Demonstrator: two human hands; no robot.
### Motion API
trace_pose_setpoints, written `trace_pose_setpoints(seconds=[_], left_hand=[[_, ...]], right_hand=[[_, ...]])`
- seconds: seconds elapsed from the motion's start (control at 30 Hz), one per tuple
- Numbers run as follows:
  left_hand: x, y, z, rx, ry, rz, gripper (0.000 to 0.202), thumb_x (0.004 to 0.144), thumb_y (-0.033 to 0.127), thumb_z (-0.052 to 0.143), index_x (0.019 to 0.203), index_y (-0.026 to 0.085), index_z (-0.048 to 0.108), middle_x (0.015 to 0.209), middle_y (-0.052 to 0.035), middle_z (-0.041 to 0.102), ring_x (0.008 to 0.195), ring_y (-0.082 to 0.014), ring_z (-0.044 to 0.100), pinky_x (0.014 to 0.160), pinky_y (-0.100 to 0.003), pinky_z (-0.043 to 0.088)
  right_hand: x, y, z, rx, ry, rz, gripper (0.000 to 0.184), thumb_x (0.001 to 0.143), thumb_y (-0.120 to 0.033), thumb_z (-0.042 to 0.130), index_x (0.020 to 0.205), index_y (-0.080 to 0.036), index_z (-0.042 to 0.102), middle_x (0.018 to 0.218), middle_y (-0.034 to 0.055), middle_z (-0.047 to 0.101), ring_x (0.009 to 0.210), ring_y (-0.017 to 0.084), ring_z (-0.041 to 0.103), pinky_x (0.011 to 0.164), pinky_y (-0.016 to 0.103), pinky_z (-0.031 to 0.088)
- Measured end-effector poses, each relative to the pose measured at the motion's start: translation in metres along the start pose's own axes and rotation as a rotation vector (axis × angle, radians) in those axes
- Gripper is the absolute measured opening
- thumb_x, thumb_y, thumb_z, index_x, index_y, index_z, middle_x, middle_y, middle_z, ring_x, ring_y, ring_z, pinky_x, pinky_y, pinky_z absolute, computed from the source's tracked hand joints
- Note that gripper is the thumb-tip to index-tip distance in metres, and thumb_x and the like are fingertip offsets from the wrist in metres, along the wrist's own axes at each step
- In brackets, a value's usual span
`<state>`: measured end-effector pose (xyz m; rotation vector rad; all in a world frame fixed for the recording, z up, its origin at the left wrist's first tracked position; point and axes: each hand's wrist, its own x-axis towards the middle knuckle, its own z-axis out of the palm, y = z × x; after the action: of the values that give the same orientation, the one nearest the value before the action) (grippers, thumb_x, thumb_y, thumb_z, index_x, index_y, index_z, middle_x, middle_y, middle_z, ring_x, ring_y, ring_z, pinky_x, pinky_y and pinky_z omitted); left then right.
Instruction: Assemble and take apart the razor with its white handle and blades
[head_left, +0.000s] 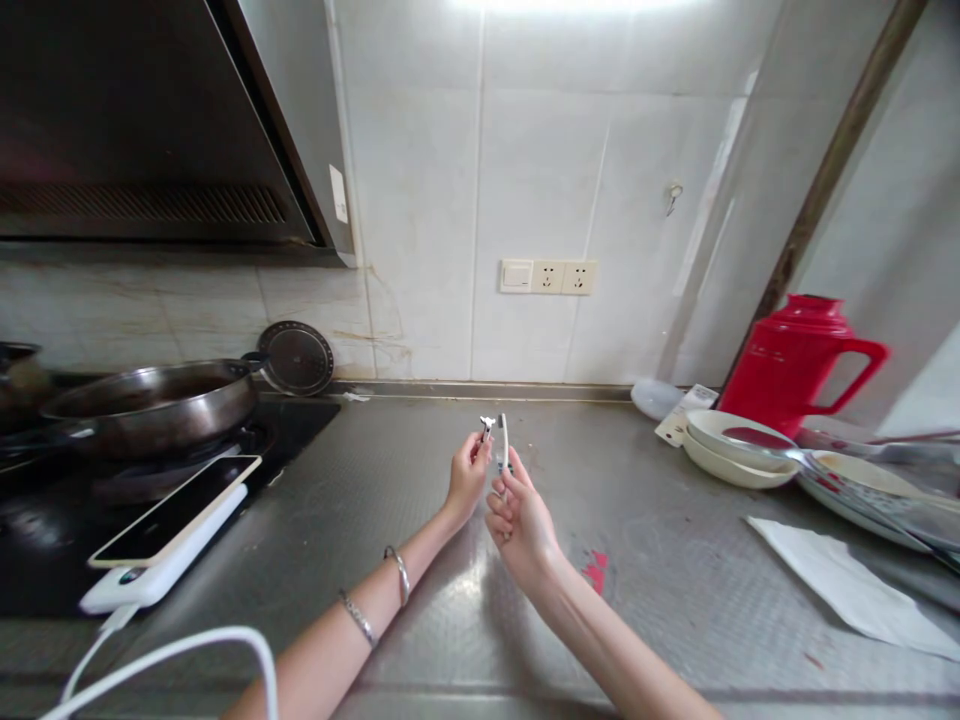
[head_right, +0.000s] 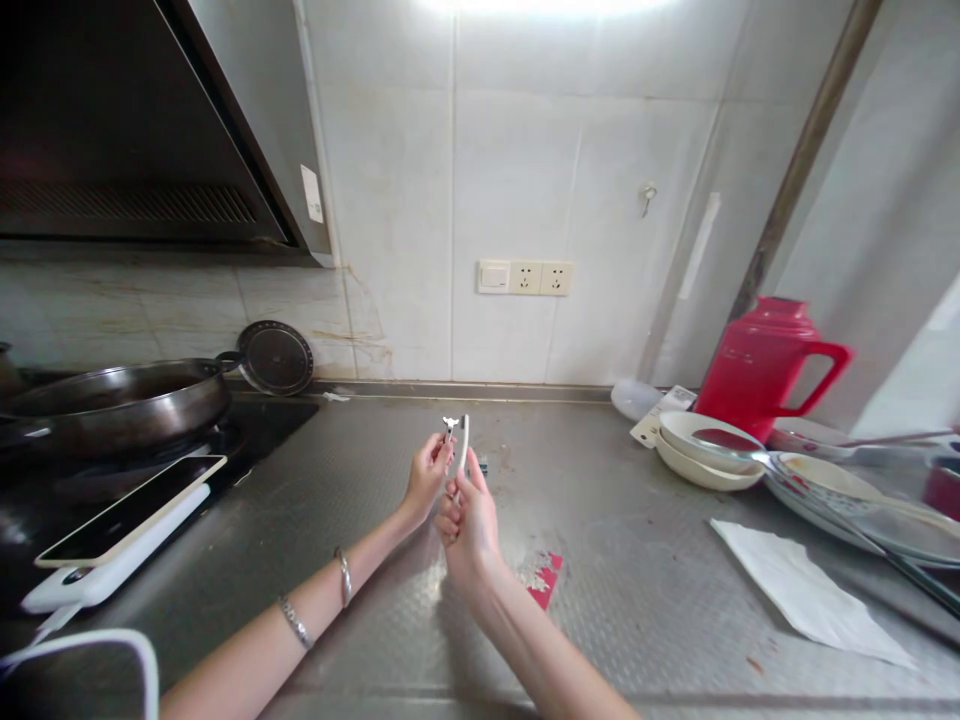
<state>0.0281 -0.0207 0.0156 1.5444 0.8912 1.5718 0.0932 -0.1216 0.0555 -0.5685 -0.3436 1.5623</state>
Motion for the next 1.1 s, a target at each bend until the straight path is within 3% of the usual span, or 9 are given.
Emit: trace_pose_setpoints(seconds=[0.13,0.27,0.43,0.57,0.73,0.93,1.1], left_hand=[[0.003,-0.003,-0.002,-0.027,0.014,-0.008,0.026,0.081,0.042,0.05,0.074,0.018,0.052,0.058,0.0047,0.044,0.053,-0.0087,0.041,0.052,-0.02,0.032],[0.009,-0.004,-0.006,-0.076,0.0,-0.051,0.028,0.081,0.043,0.048,0.083,0.016,0.056,0.056,0.0041,0.045,0.053,-0.009,0.042,0.051,-0.02,0.033],[0.014,-0.005,-0.009,-0.143,-0.015,-0.12,0.033,0.079,0.047,0.049,0.089,0.016,0.057,0.055,0.0049,0.045,0.049,-0.0081,0.04,0.049,-0.02,0.03],[0.015,-0.01,-0.008,-0.123,-0.038,-0.173,0.035,0.077,0.048,0.052,0.091,0.017,0.057,0.055,0.0058,0.045,0.047,-0.0073,0.038,0.046,-0.02,0.027],[0.012,-0.015,-0.007,-0.077,-0.024,-0.196,0.03,0.071,0.038,0.062,0.089,0.017,0.051,0.058,0.0053,0.053,0.048,-0.0078,0.045,0.049,-0.02,0.031],[0.009,-0.01,-0.005,-0.103,-0.051,-0.194,0.025,0.068,0.034,0.064,0.077,0.016,0.048,0.063,0.0007,0.059,0.049,-0.0082,0.048,0.048,-0.02,0.033],[0.008,-0.006,-0.003,-0.139,-0.091,-0.196,0.028,0.067,0.039,0.064,0.075,0.014,0.054,0.063,-0.0004,0.059,0.05,-0.0081,0.048,0.049,-0.021,0.035]], right_hand=[[-0.008,0.007,-0.002,-0.024,-0.041,0.052,0.051,0.075,-0.019,0.059,0.122,-0.03,0.043,0.055,-0.0099,0.04,0.035,0.001,0.025,0.033,0.011,0.014],[-0.009,0.003,-0.003,-0.014,-0.08,0.077,0.038,0.075,-0.03,0.06,0.111,-0.026,0.049,0.054,-0.0097,0.041,0.034,0.001,0.021,0.032,0.012,0.01],[0.034,-0.043,-0.002,-0.033,-0.127,-0.119,0.021,0.078,-0.039,0.049,0.09,-0.022,0.049,0.049,-0.0104,0.034,0.034,0.004,0.021,0.032,0.014,0.012],[0.08,-0.073,-0.016,-0.144,-0.078,-0.263,0.023,0.082,-0.041,0.04,0.072,-0.021,0.045,0.044,-0.0108,0.028,0.033,0.005,0.02,0.034,0.016,0.016],[0.117,-0.077,-0.052,-0.505,0.119,-0.374,0.044,0.082,-0.054,0.033,0.054,-0.021,0.035,0.039,-0.0101,0.023,0.034,0.006,0.018,0.037,0.02,0.016],[0.126,-0.086,-0.085,-1.264,0.261,-0.661,0.053,0.078,-0.063,0.033,0.045,-0.022,0.029,0.041,-0.0039,0.029,0.042,0.009,0.027,0.045,0.025,0.019],[0.125,-0.086,-0.092,-1.486,0.302,-0.732,0.053,0.08,-0.062,0.026,0.045,-0.022,0.027,0.042,-0.0016,0.032,0.044,0.011,0.03,0.047,0.025,0.019]])
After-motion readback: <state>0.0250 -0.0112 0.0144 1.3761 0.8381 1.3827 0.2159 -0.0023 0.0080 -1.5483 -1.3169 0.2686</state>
